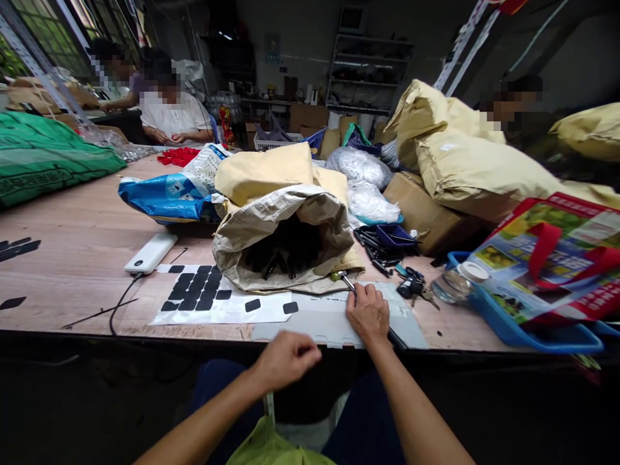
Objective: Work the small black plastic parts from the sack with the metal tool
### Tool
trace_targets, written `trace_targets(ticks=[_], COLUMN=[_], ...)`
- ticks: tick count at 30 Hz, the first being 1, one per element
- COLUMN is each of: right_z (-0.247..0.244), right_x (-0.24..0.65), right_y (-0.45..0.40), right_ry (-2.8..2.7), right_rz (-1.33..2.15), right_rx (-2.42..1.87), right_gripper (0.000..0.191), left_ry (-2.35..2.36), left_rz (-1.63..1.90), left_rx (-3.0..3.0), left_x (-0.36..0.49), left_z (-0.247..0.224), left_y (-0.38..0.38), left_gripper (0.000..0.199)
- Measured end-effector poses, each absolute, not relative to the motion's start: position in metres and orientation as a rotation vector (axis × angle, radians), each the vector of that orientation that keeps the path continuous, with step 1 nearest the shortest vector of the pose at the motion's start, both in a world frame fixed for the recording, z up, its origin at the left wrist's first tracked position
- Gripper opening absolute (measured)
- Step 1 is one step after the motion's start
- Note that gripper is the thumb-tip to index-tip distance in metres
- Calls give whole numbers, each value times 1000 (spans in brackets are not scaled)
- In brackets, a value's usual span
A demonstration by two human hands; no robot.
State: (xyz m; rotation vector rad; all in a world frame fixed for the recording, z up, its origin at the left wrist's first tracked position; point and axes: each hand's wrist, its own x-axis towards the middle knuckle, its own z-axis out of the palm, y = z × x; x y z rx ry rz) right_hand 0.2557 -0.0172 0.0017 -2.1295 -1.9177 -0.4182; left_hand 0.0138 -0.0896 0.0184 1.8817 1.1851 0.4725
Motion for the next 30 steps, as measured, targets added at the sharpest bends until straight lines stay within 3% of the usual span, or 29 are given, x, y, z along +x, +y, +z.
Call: trace_targets(ticks=[4, 6, 9, 17, 23, 26, 30], right_z=[3, 4, 4, 3, 3, 4, 6], right_x=[255, 256, 256, 257, 257, 256, 255], right_y=[-17, -17, -18, -18, -18, -18, -18], right_ry=[-1906, -1903, -1900, -1904, -1909, -1911, -1909], right_rz=[-410, -399, -396, -369, -374, -371, -368], right_rx=[-2133, -2135, -2137, -2142, -2143, -2141, -2141], right_gripper=[24, 23, 23, 25, 26, 26, 26], left_ry=[1908, 2229, 2352, 2303, 1775, 1376, 1301], left_rz=[849, 714, 431, 478, 923, 810, 692], left_rx=[1927, 1892, 1837, 1876, 2006, 2135, 2177], left_x=[-17, -29, -36, -42, -28, -8, 4], left_z=[56, 58, 51, 31, 31, 27, 19], left_y=[-10, 21, 43, 30, 1, -15, -19], left_gripper=[29, 32, 35, 29, 15, 11, 10])
